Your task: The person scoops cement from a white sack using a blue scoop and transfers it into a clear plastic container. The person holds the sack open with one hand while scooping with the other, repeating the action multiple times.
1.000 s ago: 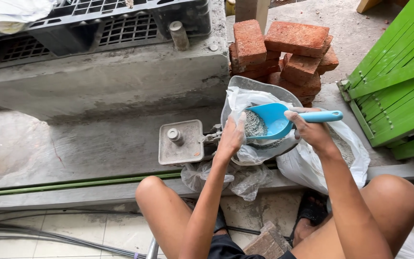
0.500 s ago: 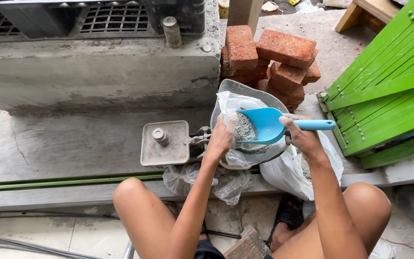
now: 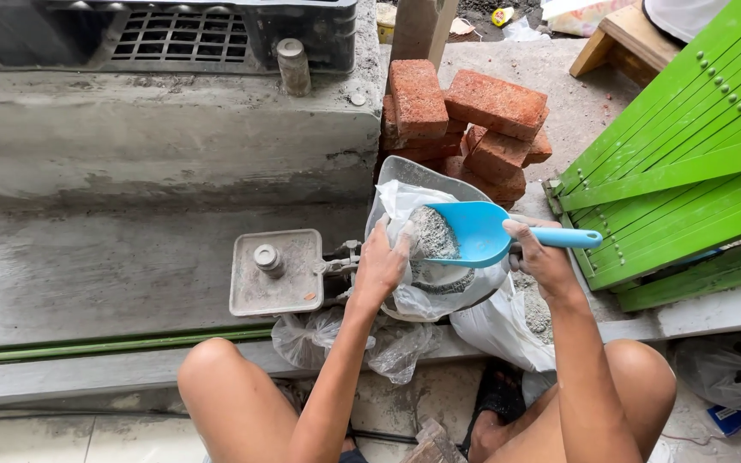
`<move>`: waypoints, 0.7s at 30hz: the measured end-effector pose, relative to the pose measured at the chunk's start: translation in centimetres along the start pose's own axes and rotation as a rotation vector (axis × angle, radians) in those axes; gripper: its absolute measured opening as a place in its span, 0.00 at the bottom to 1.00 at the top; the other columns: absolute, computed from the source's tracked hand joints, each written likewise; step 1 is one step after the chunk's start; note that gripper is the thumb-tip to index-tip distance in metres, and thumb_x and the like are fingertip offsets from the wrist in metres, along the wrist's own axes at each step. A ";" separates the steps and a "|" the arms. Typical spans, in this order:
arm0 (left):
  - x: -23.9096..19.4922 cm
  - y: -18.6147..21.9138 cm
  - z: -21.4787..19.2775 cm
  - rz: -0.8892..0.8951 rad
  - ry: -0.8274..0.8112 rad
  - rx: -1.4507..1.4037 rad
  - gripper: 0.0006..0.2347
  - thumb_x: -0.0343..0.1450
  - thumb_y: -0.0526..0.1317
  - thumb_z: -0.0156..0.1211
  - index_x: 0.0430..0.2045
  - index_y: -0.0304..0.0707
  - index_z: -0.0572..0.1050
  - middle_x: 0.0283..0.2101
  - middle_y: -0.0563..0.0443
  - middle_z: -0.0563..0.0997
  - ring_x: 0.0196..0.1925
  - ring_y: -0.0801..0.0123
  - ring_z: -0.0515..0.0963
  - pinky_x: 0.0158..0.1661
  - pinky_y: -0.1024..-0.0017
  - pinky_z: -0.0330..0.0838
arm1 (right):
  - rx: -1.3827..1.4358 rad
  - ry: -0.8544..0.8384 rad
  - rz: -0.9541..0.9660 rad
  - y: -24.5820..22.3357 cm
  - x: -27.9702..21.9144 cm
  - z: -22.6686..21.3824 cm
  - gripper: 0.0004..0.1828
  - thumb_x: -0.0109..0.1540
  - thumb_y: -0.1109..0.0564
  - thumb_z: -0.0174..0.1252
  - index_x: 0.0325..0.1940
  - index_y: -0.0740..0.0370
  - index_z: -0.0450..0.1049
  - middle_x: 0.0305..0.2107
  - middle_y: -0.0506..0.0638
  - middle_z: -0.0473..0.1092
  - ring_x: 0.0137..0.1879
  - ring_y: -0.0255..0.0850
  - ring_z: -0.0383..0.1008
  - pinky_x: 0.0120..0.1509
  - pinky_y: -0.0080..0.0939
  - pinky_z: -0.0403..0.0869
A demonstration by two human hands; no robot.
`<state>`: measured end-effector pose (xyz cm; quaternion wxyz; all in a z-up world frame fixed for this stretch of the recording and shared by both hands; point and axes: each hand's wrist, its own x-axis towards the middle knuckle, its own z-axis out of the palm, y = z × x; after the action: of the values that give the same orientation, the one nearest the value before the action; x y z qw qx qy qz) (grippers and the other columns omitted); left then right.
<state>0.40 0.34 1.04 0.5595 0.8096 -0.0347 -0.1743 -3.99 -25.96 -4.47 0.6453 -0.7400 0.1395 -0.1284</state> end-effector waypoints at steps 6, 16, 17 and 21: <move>0.7 -0.9 -0.2 0.113 0.024 -0.102 0.25 0.77 0.51 0.42 0.56 0.23 0.71 0.56 0.24 0.76 0.65 0.35 0.71 0.66 0.47 0.61 | -0.048 0.016 -0.004 0.6 0.5 -0.6 0.20 0.68 0.54 0.56 0.53 0.77 0.75 0.20 0.57 0.70 0.16 0.34 0.67 0.15 0.28 0.59; 0.4 -0.4 -1.3 0.270 0.116 -0.208 0.21 0.79 0.45 0.39 0.49 0.19 0.74 0.46 0.22 0.79 0.57 0.37 0.77 0.60 0.49 0.67 | -0.084 0.024 0.034 -1.6 -0.4 -1.7 0.23 0.73 0.52 0.51 0.64 0.75 0.69 0.28 0.59 0.69 0.20 0.37 0.68 0.19 0.30 0.65; 0.6 -0.9 -1.2 0.231 0.122 -0.212 0.22 0.79 0.46 0.39 0.50 0.22 0.74 0.46 0.26 0.79 0.57 0.41 0.78 0.59 0.50 0.68 | -0.085 0.019 -0.001 -1.5 -0.4 -2.0 0.22 0.73 0.53 0.52 0.63 0.76 0.69 0.26 0.58 0.69 0.20 0.35 0.67 0.19 0.28 0.63; 1.9 -2.9 -0.7 0.240 0.165 -0.060 0.22 0.78 0.50 0.33 0.41 0.30 0.75 0.40 0.44 0.79 0.42 0.58 0.77 0.46 0.61 0.67 | 0.038 0.001 -0.066 -2.6 -0.3 -3.7 0.19 0.66 0.48 0.62 0.49 0.69 0.77 0.23 0.50 0.70 0.17 0.31 0.64 0.15 0.27 0.64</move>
<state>1.95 1.51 -1.83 0.6011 0.7941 -0.0799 -0.0402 -5.57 -28.87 -1.40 0.6546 -0.7318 0.1127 -0.1527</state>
